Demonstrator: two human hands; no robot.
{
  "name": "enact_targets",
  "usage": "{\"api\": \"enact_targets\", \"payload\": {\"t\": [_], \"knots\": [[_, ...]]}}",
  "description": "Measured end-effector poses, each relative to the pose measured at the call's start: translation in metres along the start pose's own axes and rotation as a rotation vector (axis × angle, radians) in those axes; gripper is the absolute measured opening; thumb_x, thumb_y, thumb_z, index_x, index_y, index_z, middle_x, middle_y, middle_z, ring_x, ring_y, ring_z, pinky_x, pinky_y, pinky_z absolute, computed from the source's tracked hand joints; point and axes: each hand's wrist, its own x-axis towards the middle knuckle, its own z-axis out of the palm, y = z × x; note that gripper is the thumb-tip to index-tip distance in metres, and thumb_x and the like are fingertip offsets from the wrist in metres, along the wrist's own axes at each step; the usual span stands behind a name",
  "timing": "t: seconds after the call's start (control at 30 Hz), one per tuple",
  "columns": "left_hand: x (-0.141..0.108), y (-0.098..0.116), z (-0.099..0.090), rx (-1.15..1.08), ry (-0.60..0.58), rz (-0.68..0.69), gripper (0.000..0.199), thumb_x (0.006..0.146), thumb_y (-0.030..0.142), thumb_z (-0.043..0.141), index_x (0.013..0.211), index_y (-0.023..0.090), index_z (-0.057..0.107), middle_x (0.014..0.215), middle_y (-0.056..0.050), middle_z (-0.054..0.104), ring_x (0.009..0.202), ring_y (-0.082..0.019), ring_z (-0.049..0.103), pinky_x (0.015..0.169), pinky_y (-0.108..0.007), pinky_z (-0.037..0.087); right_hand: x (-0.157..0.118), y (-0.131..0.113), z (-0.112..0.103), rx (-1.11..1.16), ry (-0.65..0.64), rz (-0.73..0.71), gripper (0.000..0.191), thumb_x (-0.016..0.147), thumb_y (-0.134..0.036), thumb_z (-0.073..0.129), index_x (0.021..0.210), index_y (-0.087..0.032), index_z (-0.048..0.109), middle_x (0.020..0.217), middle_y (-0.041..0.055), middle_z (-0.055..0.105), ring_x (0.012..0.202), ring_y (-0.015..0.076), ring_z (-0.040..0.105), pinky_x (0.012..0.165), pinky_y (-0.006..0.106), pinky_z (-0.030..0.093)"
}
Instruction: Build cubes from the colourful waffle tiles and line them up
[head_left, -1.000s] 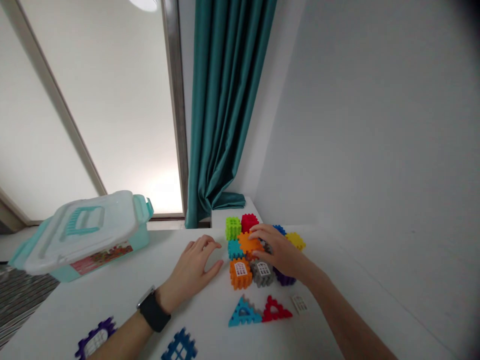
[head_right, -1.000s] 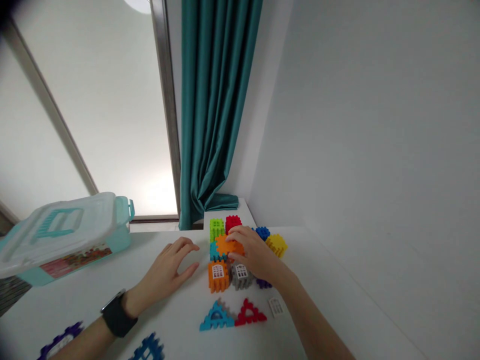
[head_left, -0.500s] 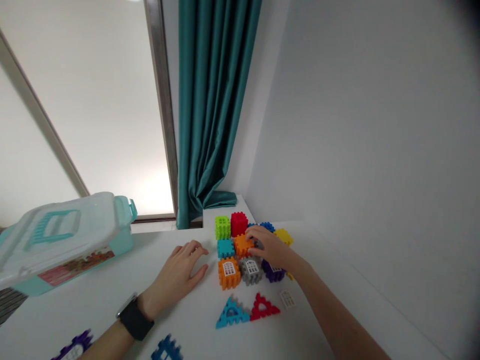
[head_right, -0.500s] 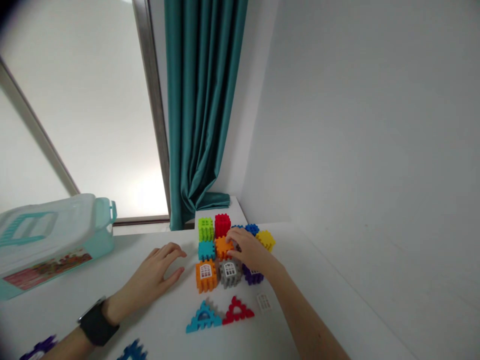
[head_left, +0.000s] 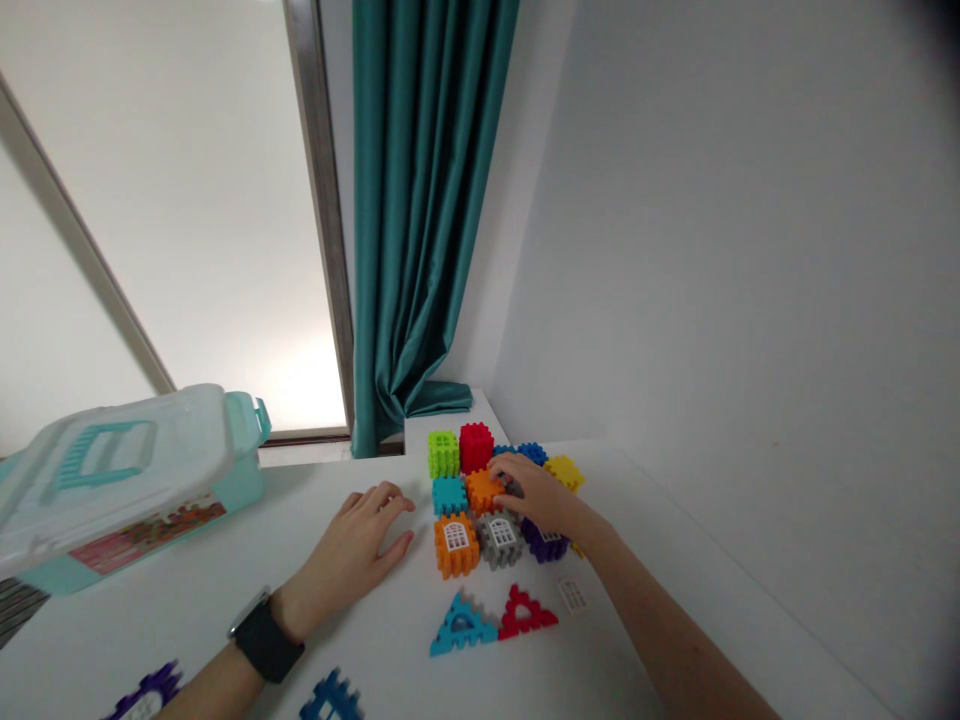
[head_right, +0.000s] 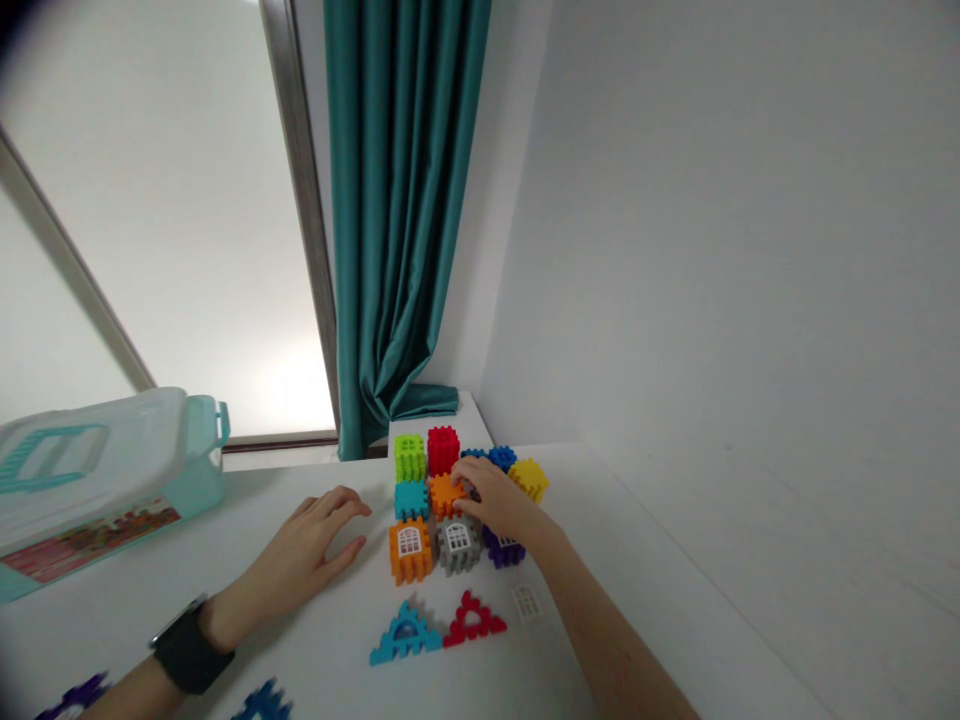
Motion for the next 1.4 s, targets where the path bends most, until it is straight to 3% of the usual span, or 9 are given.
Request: {"api": "enact_targets", "payload": {"t": [0.57, 0.83, 1.1, 1.4], "knots": [[0.0, -0.001, 0.0, 0.01, -0.049, -0.019, 0.023, 0.095, 0.026, 0.051, 0.116, 0.023, 0.058, 0.115, -0.007, 0.062, 0.099, -0.026, 0.063, 0.085, -0.041, 0.049, 0.002, 0.006, 0.0, 0.025, -0.032, -0.008, 0.014, 0.083, -0.015, 0.067, 0.094, -0.022, 0.062, 0.12, 0.0076, 0.065, 0.114, 0.0249, 0.059, 0.104, 0.041, 0.046], [-0.001, -0.001, 0.0, 0.014, -0.047, -0.015, 0.023, 0.094, 0.027, 0.051, 0.116, 0.024, 0.058, 0.115, -0.007, 0.063, 0.098, -0.025, 0.063, 0.085, -0.04, 0.047, 0.0, 0.004, -0.006, 0.019, 0.012, -0.005, 0.015, 0.084, -0.012, 0.066, 0.096, -0.022, 0.064, 0.122, 0.0089, 0.064, 0.117, 0.0244, 0.06, 0.104, 0.042, 0.047], [0.005, 0.011, -0.014, 0.023, -0.151, -0.057, 0.021, 0.095, 0.028, 0.052, 0.113, 0.023, 0.061, 0.112, -0.007, 0.065, 0.099, -0.026, 0.062, 0.087, -0.042, 0.045, 0.003, -0.038, -0.009, 0.016, 0.037, -0.103, 0.012, 0.09, -0.018, 0.063, 0.101, -0.022, 0.066, 0.12, 0.0084, 0.065, 0.118, 0.0236, 0.059, 0.105, 0.042, 0.047], [0.001, 0.021, -0.028, 0.037, -0.141, -0.056, 0.017, 0.095, 0.028, 0.054, 0.108, 0.023, 0.064, 0.105, -0.006, 0.068, 0.098, -0.025, 0.063, 0.085, -0.039, 0.042, 0.003, -0.101, 0.006, -0.027, -0.062, -0.189, 0.012, 0.096, -0.019, 0.057, 0.103, -0.021, 0.065, 0.117, 0.0085, 0.067, 0.113, 0.0234, 0.061, 0.101, 0.04, 0.049]]}}
